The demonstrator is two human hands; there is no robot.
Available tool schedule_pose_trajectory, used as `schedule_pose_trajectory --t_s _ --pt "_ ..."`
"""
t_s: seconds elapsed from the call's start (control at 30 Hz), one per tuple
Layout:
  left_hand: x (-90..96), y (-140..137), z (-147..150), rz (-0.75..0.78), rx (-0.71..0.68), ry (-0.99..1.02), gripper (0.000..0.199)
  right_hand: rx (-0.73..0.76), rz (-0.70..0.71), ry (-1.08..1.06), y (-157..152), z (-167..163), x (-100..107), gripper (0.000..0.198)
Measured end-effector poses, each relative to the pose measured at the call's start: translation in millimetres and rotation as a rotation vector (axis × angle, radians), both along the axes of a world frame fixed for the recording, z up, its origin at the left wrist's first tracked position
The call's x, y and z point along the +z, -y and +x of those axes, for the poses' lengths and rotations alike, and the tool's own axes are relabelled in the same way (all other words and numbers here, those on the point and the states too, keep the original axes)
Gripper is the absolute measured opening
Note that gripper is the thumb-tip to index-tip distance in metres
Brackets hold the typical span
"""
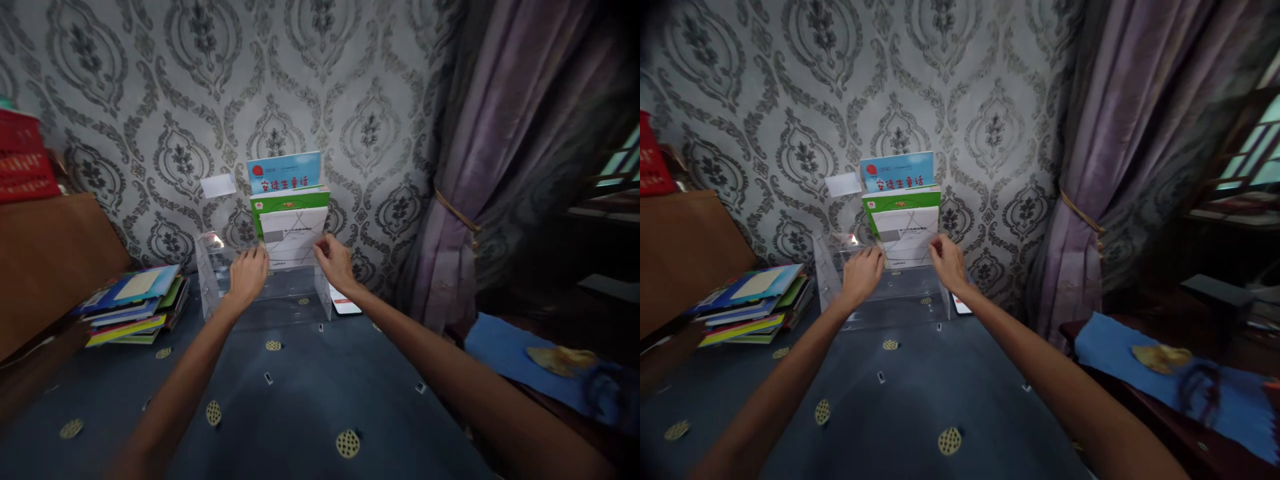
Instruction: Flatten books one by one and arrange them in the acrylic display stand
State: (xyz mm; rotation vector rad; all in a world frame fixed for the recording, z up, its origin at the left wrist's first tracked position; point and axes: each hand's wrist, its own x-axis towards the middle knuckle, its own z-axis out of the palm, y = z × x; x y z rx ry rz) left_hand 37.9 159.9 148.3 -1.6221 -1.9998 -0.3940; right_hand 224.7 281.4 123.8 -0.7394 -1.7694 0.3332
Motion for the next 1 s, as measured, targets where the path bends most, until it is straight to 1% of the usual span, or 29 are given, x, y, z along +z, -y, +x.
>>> schedule_pose_trajectory --t_s 0.1,0.17,0.27,0.37,0.47,0.53,0.57,0.63,0.7,0.77,0.8,0.9,1.0 --pt "-17.1 5.8 -7.9 0.047 -0.065 0.008 0.03 0.063 -0.027 0.014 17.3 -1.5 -18.1 0.01" --pt "-29.5 11.1 -15.0 0.066 -0.113 0.015 0.031 0.133 -0.059 0.041 34.9 -3.0 -37.8 0.012" --pt "-44.9 20.1 -27.2 0.051 -0.168 0.02 0.035 0.257 -0.108 0.089 67.2 -4.3 -69.7 0.016" --pt "-54.3 31.1 -41.8 0.032 -0.191 0.025 0.035 0.349 -0.15 0.16 97.6 -2.6 -94.1 0.018" --pt "-58.0 47.1 -62.1 0.056 -0.176 0.019 0.034 0.388 -0.208 0.213 117.8 3.0 -110.5 0.02" --pt "-57.7 61.0 -80.3 0.089 -0.11 0.016 0.036 0.391 -0.25 0.225 124.9 8.4 -119.9 0.021" --pt "-57.0 68.6 -90.7 0.107 -0.056 0.018 0.037 0.388 -0.273 0.231 126.9 11.2 -124.5 0.021" --pt "-55.2 83.7 -113.6 0.137 0.094 0.034 0.043 0.391 -0.322 0.257 128.8 16.0 -133.0 0.023" --pt "-54.1 97.7 -137.7 0.142 0.271 0.07 0.052 0.408 -0.365 0.295 128.7 18.9 -139.3 0.025" --pt "-54.8 109.4 -161.0 0.111 0.42 0.106 0.065 0.424 -0.386 0.329 127.8 19.9 -142.7 0.027" --pt "-55.7 114.4 -171.6 0.088 0.467 0.12 0.069 0.426 -0.385 0.337 127.2 20.0 -143.4 0.028" --pt "-59.1 125.2 -196.9 0.028 0.511 0.129 0.074 0.43 -0.375 0.349 125.9 19.4 -142.9 0.029" --pt "-60.2 129.5 -210.5 -0.024 0.522 0.138 0.066 0.433 -0.381 0.363 125.5 19.2 -141.6 0.029"
